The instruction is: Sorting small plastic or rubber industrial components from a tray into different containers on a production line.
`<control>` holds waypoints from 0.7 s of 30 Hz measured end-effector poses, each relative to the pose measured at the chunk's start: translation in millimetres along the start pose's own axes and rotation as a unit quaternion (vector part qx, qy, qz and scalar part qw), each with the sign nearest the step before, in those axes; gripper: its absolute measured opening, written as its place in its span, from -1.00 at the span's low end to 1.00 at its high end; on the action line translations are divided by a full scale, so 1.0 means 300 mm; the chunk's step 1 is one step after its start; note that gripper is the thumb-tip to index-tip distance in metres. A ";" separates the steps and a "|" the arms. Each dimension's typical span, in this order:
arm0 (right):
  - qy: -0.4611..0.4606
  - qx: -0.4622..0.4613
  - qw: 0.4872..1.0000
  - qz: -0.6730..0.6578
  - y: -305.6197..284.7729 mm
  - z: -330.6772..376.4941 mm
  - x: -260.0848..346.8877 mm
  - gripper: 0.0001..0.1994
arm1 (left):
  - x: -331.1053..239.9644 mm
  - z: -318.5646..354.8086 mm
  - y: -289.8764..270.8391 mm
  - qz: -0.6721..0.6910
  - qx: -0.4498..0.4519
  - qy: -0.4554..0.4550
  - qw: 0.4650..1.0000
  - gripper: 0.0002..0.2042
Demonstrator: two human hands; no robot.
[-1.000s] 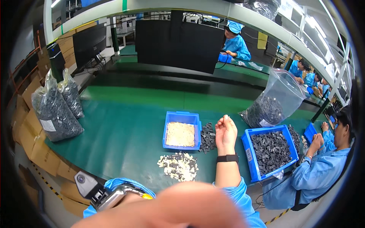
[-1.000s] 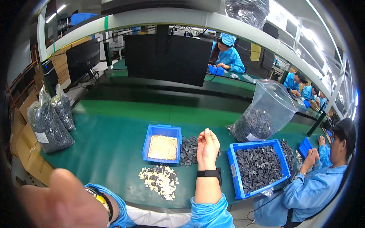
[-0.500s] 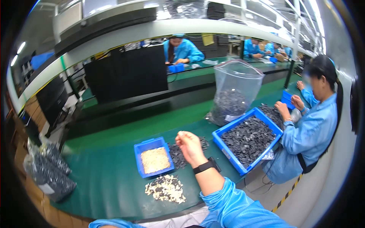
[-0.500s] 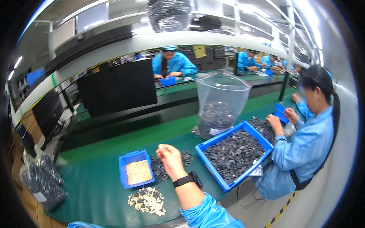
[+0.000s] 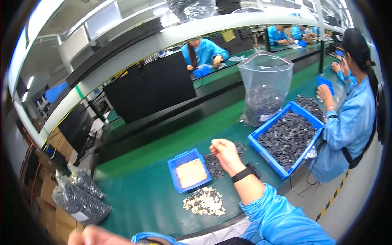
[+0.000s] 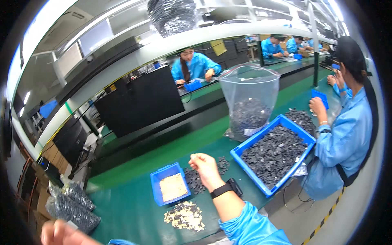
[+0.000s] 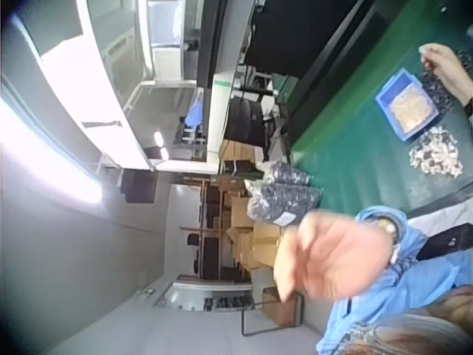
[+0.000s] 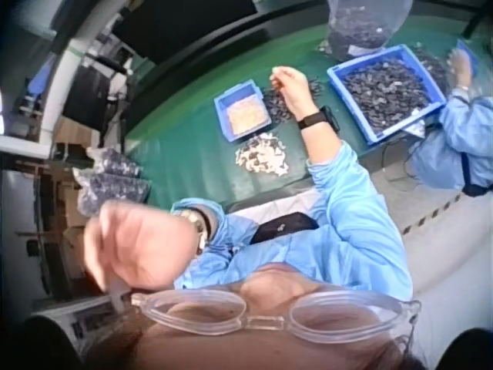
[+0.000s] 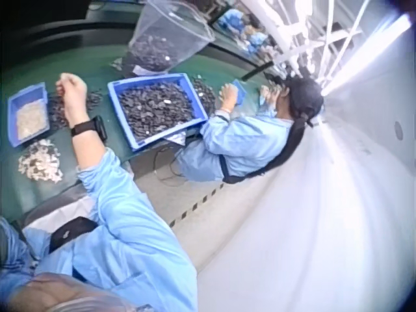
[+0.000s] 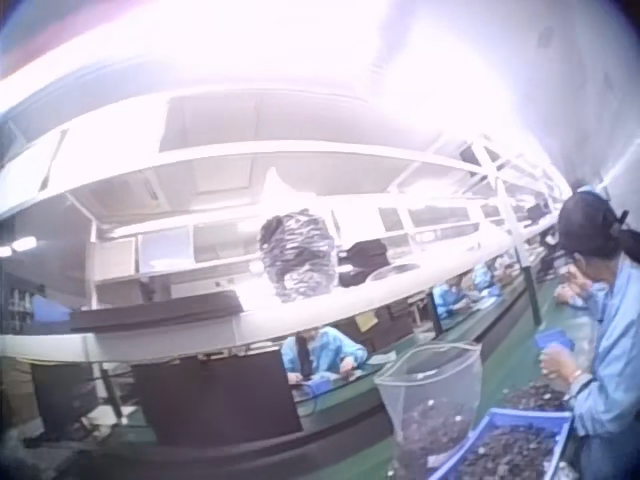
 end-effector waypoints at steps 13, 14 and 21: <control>-0.001 -0.001 1.000 -0.015 -0.030 -0.036 -0.040 -0.90 | 0.220 0.064 0.160 0.207 0.124 -0.608 0.757 -0.66; -0.007 -0.007 1.000 -0.011 -0.066 -0.024 -0.009 -0.91 | 0.217 0.081 0.165 0.218 0.128 -0.611 0.750 -0.66; 0.008 0.031 0.999 -0.012 0.021 -0.015 -0.017 -0.90 | 0.227 0.214 0.151 0.160 0.183 -0.596 0.765 -0.68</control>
Point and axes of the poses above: each hand's wrist, its own z-axis away from the middle knuckle, its own y-axis out of the palm, x = y × z, the point moved 5 cm from there along -z, towards the middle knuckle, and after that the axes turned 14 degrees about -x, right-handed, at the moved point
